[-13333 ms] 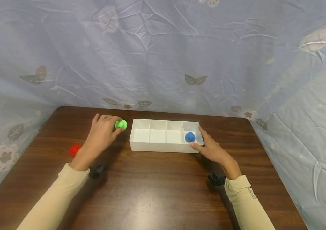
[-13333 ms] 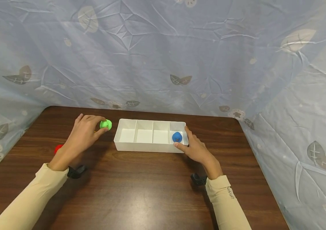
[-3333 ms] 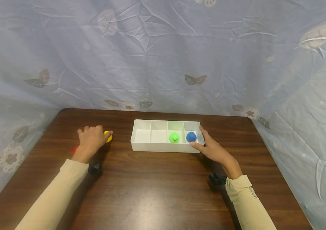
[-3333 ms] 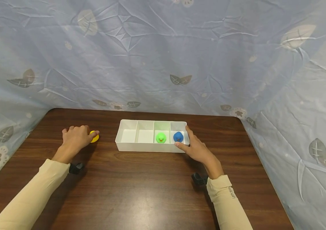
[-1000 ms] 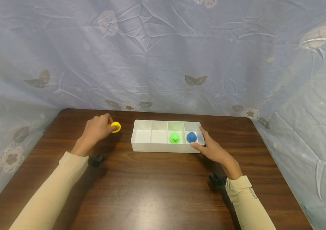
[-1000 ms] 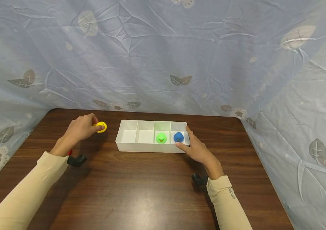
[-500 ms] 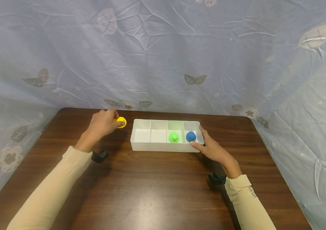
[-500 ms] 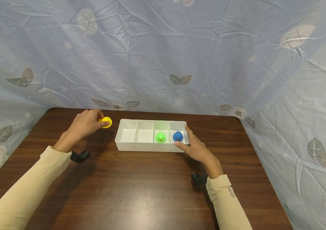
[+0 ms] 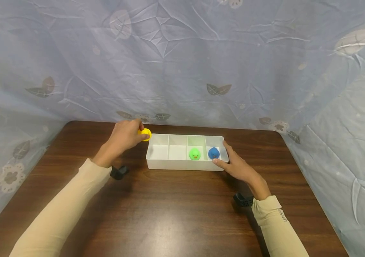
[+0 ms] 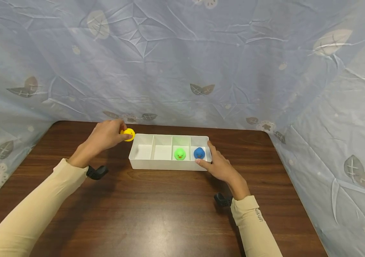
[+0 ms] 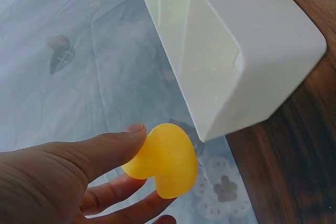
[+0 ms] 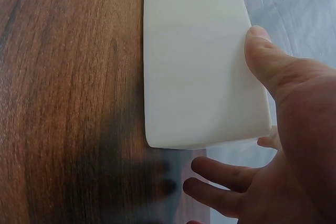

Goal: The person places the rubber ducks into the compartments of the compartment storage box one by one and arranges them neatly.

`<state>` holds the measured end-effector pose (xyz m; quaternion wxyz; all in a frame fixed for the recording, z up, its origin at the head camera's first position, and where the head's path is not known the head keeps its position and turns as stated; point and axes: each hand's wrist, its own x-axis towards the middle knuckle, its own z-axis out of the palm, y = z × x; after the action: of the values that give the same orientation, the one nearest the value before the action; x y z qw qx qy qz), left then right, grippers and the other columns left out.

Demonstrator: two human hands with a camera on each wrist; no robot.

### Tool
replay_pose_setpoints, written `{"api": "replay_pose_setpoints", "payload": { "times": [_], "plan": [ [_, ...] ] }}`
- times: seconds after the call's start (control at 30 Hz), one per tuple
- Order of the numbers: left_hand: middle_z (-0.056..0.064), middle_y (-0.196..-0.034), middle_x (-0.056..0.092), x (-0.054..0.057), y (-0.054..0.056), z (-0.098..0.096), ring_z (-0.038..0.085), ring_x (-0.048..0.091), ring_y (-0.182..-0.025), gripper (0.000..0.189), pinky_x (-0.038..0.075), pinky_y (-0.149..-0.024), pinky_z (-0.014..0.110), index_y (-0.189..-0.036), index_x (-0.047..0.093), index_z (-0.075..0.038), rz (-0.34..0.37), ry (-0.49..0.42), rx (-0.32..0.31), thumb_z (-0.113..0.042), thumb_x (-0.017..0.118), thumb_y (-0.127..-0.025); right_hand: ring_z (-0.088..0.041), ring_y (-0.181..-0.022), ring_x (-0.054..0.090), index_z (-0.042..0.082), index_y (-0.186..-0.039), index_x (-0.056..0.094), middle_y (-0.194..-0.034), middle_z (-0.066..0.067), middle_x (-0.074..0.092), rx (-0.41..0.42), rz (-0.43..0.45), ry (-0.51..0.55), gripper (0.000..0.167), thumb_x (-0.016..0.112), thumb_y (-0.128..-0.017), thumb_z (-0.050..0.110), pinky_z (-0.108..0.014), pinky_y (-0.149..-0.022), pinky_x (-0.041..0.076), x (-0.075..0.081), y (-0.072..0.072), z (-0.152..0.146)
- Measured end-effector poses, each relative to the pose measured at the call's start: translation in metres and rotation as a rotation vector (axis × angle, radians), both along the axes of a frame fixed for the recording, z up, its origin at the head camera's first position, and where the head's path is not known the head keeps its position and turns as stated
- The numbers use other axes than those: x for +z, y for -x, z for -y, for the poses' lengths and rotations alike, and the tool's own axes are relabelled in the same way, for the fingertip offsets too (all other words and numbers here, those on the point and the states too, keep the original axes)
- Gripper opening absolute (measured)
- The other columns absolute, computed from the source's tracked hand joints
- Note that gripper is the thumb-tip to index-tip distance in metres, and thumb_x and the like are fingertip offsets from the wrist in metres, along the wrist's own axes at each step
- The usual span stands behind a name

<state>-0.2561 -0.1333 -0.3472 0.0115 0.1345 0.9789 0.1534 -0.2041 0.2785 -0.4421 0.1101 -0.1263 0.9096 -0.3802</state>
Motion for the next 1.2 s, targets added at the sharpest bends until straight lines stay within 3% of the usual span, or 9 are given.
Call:
{"api": "replay_pose_setpoints", "payload": {
  "times": [0.23,0.43,0.7,0.93,1.2],
  "plan": [
    [0.014,-0.100,0.075,0.005,0.003,-0.019,0.024,0.061,-0.078,0.036,0.053,-0.076,0.042,-0.113,0.067,-0.002,0.017,-0.006,-0.050,-0.033,0.077,-0.099,-0.049,-0.166,0.007,0.003,-0.170,-0.006,-0.179,-0.026,0.000,-0.005,0.005,-0.004,0.101,0.060,-0.108,0.047,-0.070,-0.131,0.015,0.000,0.000,-0.001],
    [0.013,-0.101,0.075,0.009,0.004,-0.037,0.025,0.059,-0.080,0.037,0.050,-0.078,0.041,-0.114,0.068,-0.003,0.016,0.001,-0.097,-0.035,0.078,-0.098,-0.048,-0.166,0.005,0.005,-0.171,-0.006,-0.179,-0.024,-0.002,-0.005,0.010,-0.011,0.101,0.060,-0.108,0.048,-0.070,-0.132,0.014,0.000,0.000,-0.002],
    [0.010,-0.098,0.076,0.011,0.004,-0.056,0.022,0.057,-0.074,0.038,0.048,-0.072,0.036,-0.115,0.069,-0.005,0.033,0.023,-0.170,-0.036,0.080,-0.097,-0.049,-0.166,0.007,0.004,-0.171,-0.006,-0.179,-0.025,-0.001,-0.005,-0.002,-0.014,0.101,0.060,-0.108,0.048,-0.070,-0.131,0.015,0.001,0.001,-0.002],
    [0.009,-0.098,0.077,0.005,0.004,-0.068,0.018,0.057,-0.069,0.037,0.049,-0.075,0.036,-0.118,0.068,-0.004,0.062,0.031,-0.261,-0.033,0.079,-0.098,-0.049,-0.166,0.006,0.003,-0.170,-0.005,-0.179,-0.024,-0.002,-0.001,0.000,-0.018,0.101,0.059,-0.108,0.049,-0.070,-0.131,0.015,-0.002,0.000,-0.003],
    [0.008,-0.107,0.077,-0.004,0.009,-0.078,0.020,0.063,-0.080,0.038,0.053,-0.078,0.037,-0.121,0.069,-0.004,0.075,0.032,-0.318,-0.032,0.080,-0.098,-0.049,-0.166,0.008,0.004,-0.171,-0.004,-0.179,-0.024,-0.001,-0.004,-0.014,-0.017,0.101,0.061,-0.107,0.048,-0.070,-0.131,0.016,-0.003,0.000,-0.003]
  ]
}}
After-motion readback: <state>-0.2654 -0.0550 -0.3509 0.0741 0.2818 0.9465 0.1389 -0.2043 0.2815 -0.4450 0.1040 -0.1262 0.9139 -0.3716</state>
